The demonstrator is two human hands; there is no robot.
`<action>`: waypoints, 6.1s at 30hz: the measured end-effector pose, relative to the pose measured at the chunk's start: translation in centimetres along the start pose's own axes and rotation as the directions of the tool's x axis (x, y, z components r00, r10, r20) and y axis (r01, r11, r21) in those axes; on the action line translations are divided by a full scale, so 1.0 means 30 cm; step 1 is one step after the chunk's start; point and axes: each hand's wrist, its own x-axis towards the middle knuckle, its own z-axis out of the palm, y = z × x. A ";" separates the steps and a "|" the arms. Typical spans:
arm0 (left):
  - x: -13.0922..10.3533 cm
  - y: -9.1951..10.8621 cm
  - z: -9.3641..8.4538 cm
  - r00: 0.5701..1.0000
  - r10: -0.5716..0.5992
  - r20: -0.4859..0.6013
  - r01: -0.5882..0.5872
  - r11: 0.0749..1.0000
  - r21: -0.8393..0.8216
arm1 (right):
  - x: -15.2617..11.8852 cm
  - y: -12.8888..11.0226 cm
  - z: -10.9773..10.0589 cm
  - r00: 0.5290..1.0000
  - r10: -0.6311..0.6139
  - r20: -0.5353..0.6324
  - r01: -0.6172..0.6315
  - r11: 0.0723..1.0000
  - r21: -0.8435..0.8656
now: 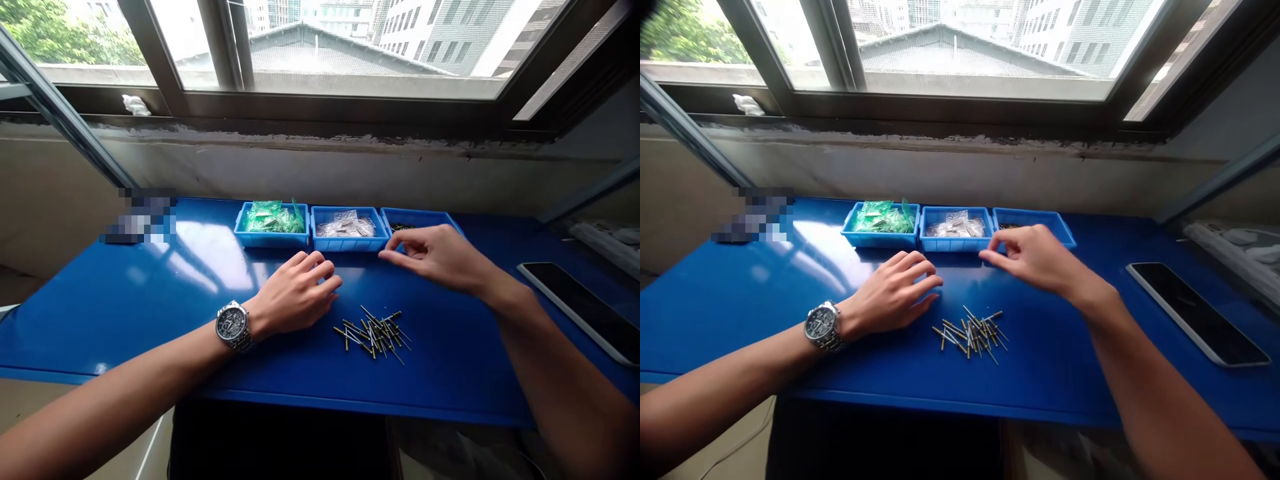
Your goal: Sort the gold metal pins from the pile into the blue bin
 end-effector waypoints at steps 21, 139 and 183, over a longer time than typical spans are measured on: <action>-0.002 -0.036 0.000 0.895 -0.445 -0.030 0.339 0.722 -0.603 | -0.060 -0.194 0.050 0.804 -0.268 0.530 0.226 0.963 0.145; 0.005 -0.002 -0.010 0.891 -0.366 -0.268 0.130 0.773 -0.621 | -0.057 -0.221 0.201 0.841 -0.318 -0.437 0.407 0.905 0.124; -0.003 -0.014 -0.016 0.944 -0.163 -0.288 0.059 0.939 -0.338 | -0.026 -0.156 0.201 0.933 -0.332 -0.140 0.348 0.931 0.108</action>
